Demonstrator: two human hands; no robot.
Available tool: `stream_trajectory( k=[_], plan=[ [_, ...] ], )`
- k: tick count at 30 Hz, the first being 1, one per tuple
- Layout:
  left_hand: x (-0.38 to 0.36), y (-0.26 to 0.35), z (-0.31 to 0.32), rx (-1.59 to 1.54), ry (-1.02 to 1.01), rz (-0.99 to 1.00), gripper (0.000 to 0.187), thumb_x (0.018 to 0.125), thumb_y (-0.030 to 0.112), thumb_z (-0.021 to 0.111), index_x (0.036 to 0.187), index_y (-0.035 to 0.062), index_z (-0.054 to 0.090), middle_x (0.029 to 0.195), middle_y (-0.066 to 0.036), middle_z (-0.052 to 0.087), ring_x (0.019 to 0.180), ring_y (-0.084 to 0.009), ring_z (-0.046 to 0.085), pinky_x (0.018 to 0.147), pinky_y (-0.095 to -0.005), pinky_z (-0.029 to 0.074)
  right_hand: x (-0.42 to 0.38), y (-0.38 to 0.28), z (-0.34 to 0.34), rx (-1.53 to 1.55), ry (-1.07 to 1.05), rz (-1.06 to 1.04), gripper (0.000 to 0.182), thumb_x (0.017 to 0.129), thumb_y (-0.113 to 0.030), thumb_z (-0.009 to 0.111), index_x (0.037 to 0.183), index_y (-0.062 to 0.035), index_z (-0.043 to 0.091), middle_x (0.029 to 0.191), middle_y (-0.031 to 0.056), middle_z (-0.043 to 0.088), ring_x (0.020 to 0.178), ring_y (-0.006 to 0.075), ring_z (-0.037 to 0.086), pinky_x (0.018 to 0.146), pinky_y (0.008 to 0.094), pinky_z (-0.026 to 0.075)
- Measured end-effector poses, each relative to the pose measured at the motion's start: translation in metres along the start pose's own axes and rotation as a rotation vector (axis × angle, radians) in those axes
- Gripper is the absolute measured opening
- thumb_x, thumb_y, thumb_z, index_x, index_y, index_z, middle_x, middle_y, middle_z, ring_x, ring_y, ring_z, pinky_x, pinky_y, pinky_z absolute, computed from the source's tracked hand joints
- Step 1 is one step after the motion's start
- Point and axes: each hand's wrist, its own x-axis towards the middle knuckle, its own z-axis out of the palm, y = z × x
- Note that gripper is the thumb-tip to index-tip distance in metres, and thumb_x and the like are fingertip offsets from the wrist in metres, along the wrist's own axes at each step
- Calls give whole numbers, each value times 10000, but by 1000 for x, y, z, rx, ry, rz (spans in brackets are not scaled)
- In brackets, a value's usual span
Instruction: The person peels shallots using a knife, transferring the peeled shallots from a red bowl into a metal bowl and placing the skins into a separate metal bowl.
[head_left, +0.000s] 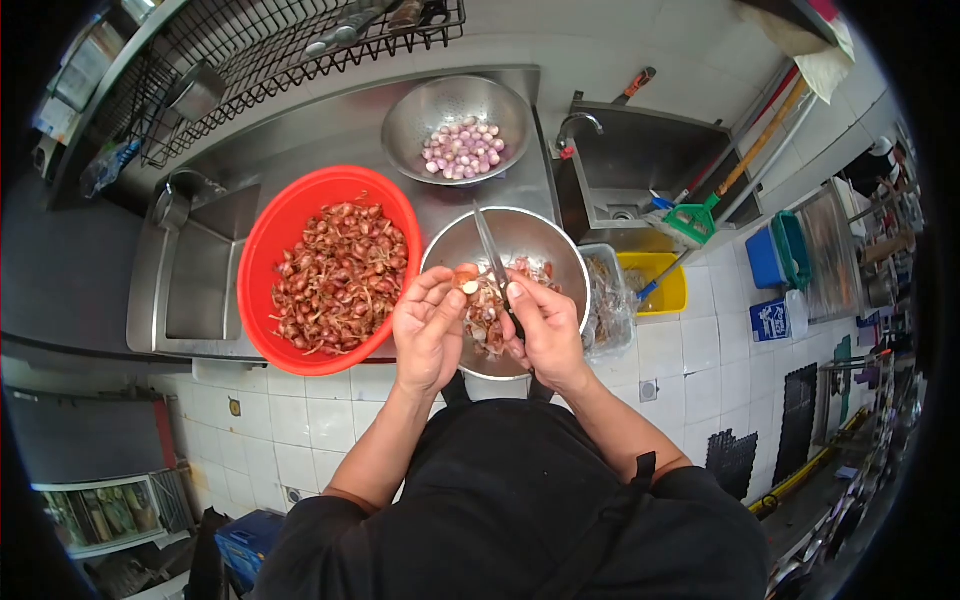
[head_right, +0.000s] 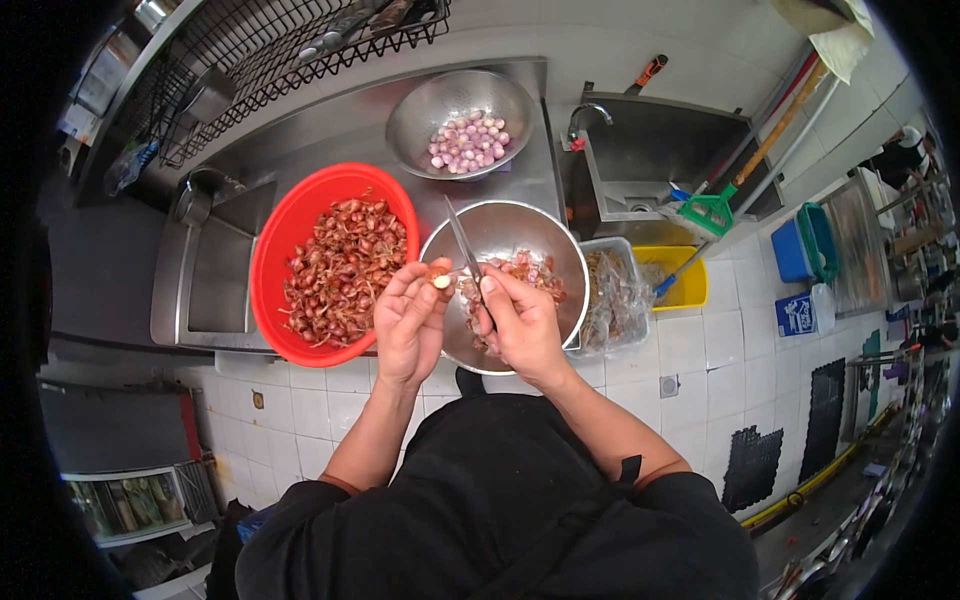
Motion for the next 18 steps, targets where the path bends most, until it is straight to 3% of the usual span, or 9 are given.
stream_trajectory(
  k=[2, 7, 10, 12, 13, 15, 18],
  plan=[
    [-1, -2, -4, 141, -1, -15, 315, 928, -33, 596, 1230, 17, 521, 1224, -167, 620, 1080, -202, 633, 960, -346, 524, 9, 16, -14, -420, -6, -267, 311, 1019, -142, 526, 1250, 53, 598, 664, -29, 560, 523, 6, 449, 470, 196, 370],
    [0, 8, -2, 57, -41, -125, 332, 928, -21, 600, 1245, 19, 509, 1224, -178, 612, 1081, -208, 635, 925, -349, 547, 10, 13, -23, -487, 67, -255, 329, 1012, -146, 536, 1254, 71, 590, 711, -14, 590, 584, 26, 499, 539, 203, 427],
    [1, 12, -5, 63, -65, -161, 347, 926, -16, 608, 1256, 10, 506, 1209, -180, 615, 1069, -208, 640, 914, -342, 550, 17, 14, -34, -588, 43, -232, 333, 999, -137, 545, 1252, 76, 588, 799, 42, 653, 664, 64, 573, 633, 236, 488],
    [3, 11, -12, 112, -72, -130, 353, 925, -14, 612, 1262, 3, 507, 1200, -179, 618, 1061, -206, 643, 914, -335, 547, 22, 16, -42, -995, -25, -273, 359, 995, -144, 543, 1309, 28, 569, 663, 19, 599, 620, 38, 531, 574, 215, 434],
    [5, 10, -18, 177, -76, -91, 358, 923, -13, 617, 1265, -4, 511, 1200, -176, 618, 1054, -204, 645, 913, -329, 544, 20, 15, -41, -995, -25, -272, 359, 995, -144, 543, 1309, 28, 569, 663, 19, 599, 620, 38, 531, 574, 215, 434],
    [4, 11, -23, 244, -71, -54, 363, 921, -12, 622, 1268, -12, 514, 1200, -172, 618, 1046, -201, 647, 913, -322, 540, 11, 9, -32, -675, -13, -241, 414, 951, -114, 589, 1330, 42, 532, 871, 139, 694, 801, 101, 646, 739, 277, 514],
    [1, 10, -22, 231, -48, -66, 369, 918, -21, 628, 1270, -23, 520, 1210, -172, 621, 1064, -197, 639, 924, -321, 532, -8, -11, -15, -785, -136, -280, 454, 934, -101, 609, 1354, 35, 504, 895, 153, 696, 858, 101, 663, 769, 284, 520]
  ],
)
